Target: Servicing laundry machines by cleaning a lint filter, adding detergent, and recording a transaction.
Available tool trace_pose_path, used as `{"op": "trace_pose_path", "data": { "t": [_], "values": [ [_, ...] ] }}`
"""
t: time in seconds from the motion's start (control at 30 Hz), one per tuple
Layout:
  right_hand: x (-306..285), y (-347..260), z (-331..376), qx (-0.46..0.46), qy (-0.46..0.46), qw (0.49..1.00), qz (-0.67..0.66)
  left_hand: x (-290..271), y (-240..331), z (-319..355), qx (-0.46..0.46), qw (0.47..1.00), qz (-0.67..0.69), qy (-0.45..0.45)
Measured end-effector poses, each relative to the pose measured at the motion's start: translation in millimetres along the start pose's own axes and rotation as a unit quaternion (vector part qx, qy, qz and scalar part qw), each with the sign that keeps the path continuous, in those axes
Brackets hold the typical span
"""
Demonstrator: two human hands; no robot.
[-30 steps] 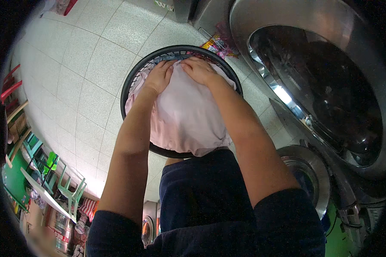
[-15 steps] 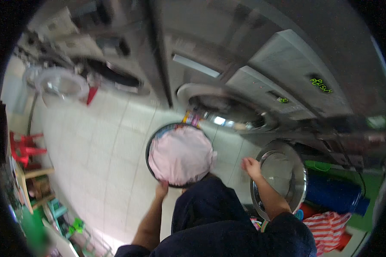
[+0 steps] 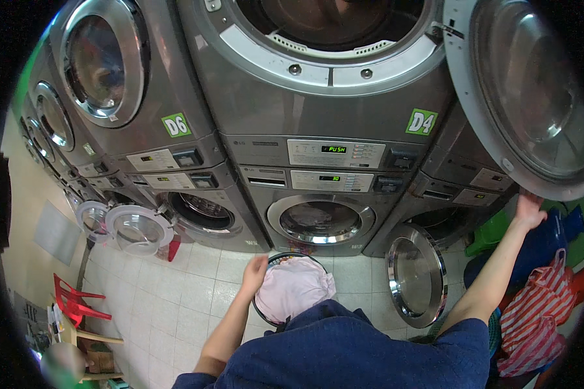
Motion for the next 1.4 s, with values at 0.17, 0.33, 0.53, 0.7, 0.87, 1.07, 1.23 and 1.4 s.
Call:
{"op": "trace_pose_path", "data": {
  "t": [0.17, 0.33, 0.53, 0.7, 0.87, 1.07, 1.23, 1.4],
  "values": [
    [40, -3, 10, -0.002, 0.042, 0.999, -0.002, 42, 237, -25, 0.226, 0.964, 0.058, -0.125],
    [57, -19, 85, -0.086, 0.004, 0.995, 0.058, 54, 331, 21, 0.338, 0.919, 0.059, -0.192],
    [78, -26, 273, -0.319, -0.112, 0.934, 0.115, 54, 459, 117, 0.537, 0.803, 0.096, -0.241],
    [164, 3, 337, -0.343, -0.429, 0.807, 0.216, 39, 488, 127, 0.490, 0.855, 0.139, -0.096],
    [186, 77, 313, -0.181, -0.356, 0.862, 0.311, -17, 440, -29, 0.292, 0.885, 0.341, 0.120],
    [188, 187, 315, -0.082, -0.343, 0.890, 0.288, -26, 432, -92, 0.299, 0.895, 0.318, 0.088],
    [198, 224, 323, -0.128, -0.289, 0.919, 0.235, -25, 429, -97, 0.276, 0.903, 0.322, 0.061],
    [196, 220, 329, -0.206, -0.266, 0.900, 0.276, -26, 431, -83, 0.279, 0.908, 0.307, 0.057]
  ]
}}
Point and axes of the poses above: each hand's wrist, its own z-axis away from the middle knuckle, its own x-axis out of the palm, y = z × x, the point moved 6 cm from there along -z, towards the middle knuckle, and after that the axes turned 7 degrees about y, right-handed, at the moved point
